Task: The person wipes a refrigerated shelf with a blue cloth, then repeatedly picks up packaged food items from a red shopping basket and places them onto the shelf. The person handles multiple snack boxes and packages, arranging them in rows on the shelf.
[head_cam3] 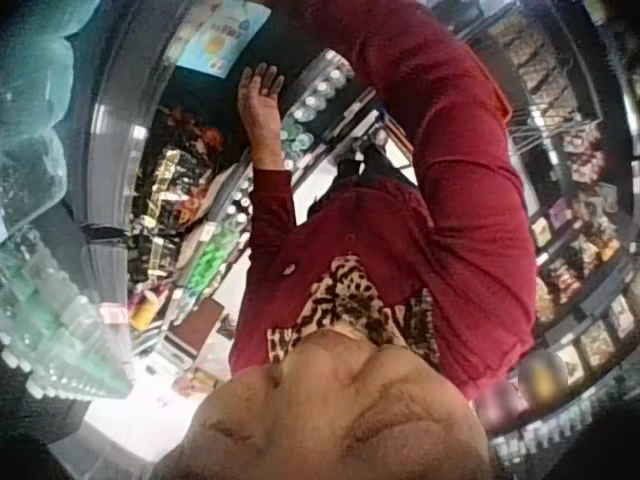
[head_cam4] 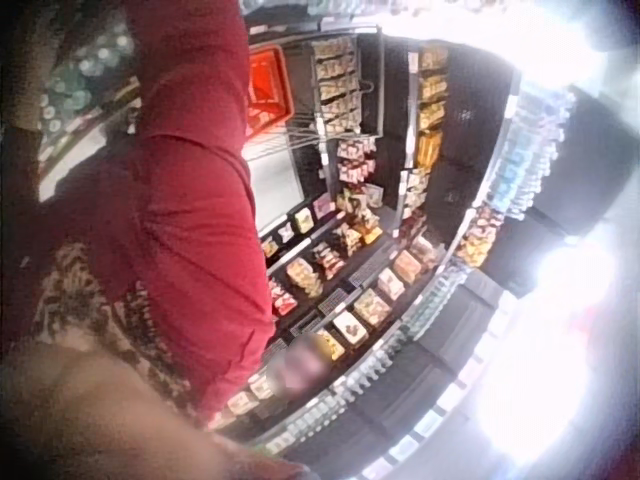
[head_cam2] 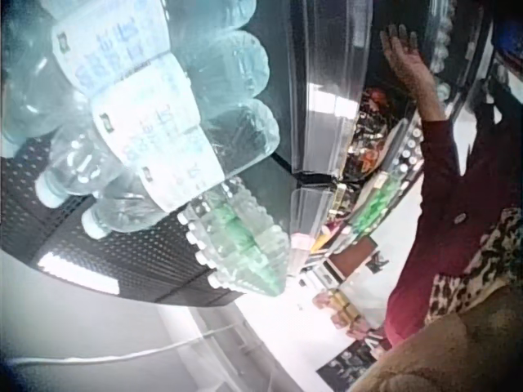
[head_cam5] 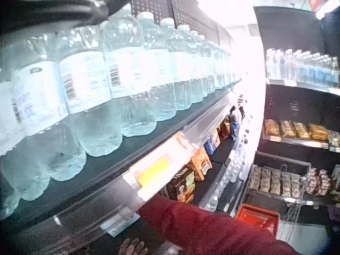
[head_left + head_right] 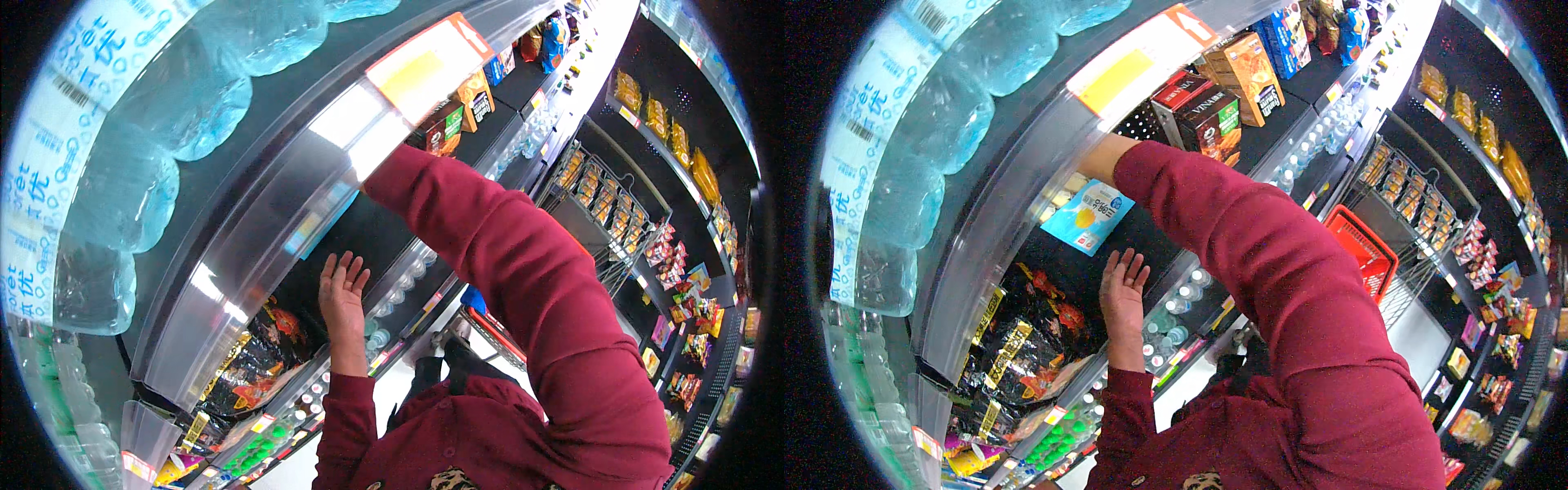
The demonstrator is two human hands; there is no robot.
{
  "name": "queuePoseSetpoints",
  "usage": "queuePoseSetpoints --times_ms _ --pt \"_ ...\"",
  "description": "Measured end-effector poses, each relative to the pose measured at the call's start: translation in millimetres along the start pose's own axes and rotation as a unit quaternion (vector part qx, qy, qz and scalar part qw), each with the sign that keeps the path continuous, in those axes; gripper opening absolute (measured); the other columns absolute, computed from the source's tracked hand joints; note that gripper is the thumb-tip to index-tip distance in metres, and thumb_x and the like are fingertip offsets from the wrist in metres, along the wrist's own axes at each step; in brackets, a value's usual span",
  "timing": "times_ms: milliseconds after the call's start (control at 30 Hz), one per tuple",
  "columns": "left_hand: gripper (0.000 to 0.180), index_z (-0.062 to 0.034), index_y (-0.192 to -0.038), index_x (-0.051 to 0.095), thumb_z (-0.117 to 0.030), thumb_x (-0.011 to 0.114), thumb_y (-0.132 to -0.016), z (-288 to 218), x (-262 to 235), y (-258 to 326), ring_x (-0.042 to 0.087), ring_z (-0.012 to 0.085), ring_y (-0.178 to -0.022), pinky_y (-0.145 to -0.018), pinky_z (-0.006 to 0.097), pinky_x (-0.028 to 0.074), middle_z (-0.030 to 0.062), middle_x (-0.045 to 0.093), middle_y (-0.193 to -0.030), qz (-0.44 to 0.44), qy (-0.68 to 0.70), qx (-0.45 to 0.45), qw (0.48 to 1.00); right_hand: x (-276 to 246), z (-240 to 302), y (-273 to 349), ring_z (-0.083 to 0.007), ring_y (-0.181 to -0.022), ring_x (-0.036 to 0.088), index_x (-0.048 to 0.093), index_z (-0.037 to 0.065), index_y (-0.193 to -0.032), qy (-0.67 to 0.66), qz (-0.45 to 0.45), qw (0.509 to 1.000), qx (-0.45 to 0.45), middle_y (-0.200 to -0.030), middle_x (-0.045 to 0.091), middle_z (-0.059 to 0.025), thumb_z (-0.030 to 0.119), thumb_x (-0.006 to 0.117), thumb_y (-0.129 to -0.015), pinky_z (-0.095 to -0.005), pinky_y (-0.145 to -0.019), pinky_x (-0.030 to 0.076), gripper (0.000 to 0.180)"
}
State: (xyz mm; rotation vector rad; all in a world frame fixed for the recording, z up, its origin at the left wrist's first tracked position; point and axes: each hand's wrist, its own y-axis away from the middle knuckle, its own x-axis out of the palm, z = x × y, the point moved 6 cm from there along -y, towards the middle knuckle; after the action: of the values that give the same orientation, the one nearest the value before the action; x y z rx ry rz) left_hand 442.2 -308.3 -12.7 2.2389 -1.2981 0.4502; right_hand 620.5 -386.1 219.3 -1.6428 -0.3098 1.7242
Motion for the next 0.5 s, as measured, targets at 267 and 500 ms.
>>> queuePoseSetpoints --times_ms 267,500 --pt "0.046 -0.0006 -0.149 0.046 -0.013 0.058 -0.106 2 -6 -5 0.066 0.0286 -0.124 -0.101 0.042 0.059 0.0172 0.064 -0.138 -0.008 0.021 -0.011 1.000 -15 7 16 -0.0339 -0.108 0.069 0.073 0.004 -0.115 0.010 -0.045 0.998 -0.045 -0.114 0.072 -0.0167 0.013 0.066 -0.090 -0.0455 -0.093 0.056 0.028" --pt "0.053 -0.0002 -0.152 0.043 -0.018 0.061 -0.106 11 -5 -26 0.064 0.0308 -0.128 -0.104 0.044 0.058 0.0194 0.060 -0.144 0.027 0.080 -0.027 0.996 -36 14 40 -0.0334 -0.106 0.071 0.074 0.005 -0.118 0.042 -0.102 0.990 -0.092 -0.113 0.074 -0.0159 0.013 0.065 -0.092 -0.0447 -0.092 0.057 0.028"
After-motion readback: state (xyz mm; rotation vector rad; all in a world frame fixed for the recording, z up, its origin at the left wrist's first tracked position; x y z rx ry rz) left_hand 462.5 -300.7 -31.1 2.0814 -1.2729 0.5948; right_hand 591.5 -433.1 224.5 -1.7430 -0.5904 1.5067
